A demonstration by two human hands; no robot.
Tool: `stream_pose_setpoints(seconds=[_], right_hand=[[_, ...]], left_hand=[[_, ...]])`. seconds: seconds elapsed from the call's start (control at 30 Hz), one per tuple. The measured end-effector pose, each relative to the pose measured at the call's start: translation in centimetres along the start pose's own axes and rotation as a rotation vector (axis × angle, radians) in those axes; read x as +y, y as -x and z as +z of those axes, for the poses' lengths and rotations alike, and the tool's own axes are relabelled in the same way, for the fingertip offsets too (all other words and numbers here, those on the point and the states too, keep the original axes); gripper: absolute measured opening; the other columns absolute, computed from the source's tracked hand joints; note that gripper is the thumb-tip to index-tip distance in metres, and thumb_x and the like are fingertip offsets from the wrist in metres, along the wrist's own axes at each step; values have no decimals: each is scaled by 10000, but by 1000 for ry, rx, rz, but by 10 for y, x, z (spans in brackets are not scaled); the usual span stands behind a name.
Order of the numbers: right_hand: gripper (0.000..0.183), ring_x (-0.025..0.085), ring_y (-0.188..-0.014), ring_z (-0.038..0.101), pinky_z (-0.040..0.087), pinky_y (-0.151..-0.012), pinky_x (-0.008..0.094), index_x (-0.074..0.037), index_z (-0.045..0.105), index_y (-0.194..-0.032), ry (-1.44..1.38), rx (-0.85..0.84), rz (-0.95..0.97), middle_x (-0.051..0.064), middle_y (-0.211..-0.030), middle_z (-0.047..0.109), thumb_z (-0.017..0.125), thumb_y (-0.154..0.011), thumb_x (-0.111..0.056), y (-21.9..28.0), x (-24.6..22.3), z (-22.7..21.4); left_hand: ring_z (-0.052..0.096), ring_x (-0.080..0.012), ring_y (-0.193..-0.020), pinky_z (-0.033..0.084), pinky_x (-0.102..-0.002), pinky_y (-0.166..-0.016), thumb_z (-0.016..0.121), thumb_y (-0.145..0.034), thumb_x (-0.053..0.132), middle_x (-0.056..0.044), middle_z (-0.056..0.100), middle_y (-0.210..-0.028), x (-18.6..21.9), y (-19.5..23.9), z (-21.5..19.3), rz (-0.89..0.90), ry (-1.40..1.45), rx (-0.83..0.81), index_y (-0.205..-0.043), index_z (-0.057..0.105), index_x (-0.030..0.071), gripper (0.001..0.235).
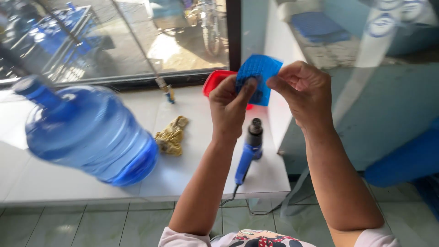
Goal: Fill and heat-seal large blue plastic water jugs.
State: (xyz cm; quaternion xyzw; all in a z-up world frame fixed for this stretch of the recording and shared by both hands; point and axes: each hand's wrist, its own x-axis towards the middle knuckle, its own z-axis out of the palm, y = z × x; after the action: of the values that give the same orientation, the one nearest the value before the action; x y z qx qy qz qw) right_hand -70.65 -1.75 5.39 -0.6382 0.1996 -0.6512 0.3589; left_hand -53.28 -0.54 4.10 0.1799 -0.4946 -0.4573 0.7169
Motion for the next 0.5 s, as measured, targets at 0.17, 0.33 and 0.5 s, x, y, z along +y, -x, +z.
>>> stream_pose_setpoints(seconds=[0.17, 0.33, 0.5], right_hand=[[101, 113, -936, 679, 569, -915, 286, -14, 727, -1070, -208, -152, 106, 57, -996, 716, 790, -993, 3, -7, 9, 89], [149, 130, -1041, 697, 577, -982, 295, -13, 715, -1164, -358, -373, 189, 67, -1098, 737, 721, -1016, -19, -13, 25, 183], [238, 141, -1001, 724, 597, -909, 303, -12, 719, -1218, -470, -717, 235, 75, -1079, 753, 724, -990, -78, -20, 40, 284]], left_hand=[[629, -67, -882, 534, -250, -799, 678, -1043, 135, -10, 711, -979, 75, 30, -73, -38, 97, 58, -1107, 726, -19, 174], [730, -145, -890, 629, -314, -772, 546, -1040, 345, -87, 756, -1062, 164, 39, -149, -87, 117, 33, -1109, 719, 2, 390], [668, -102, -1033, 617, -281, -861, 756, -972, 43, -22, 641, -1241, 233, 57, -225, 150, -513, -45, -1301, 704, 98, 338]])
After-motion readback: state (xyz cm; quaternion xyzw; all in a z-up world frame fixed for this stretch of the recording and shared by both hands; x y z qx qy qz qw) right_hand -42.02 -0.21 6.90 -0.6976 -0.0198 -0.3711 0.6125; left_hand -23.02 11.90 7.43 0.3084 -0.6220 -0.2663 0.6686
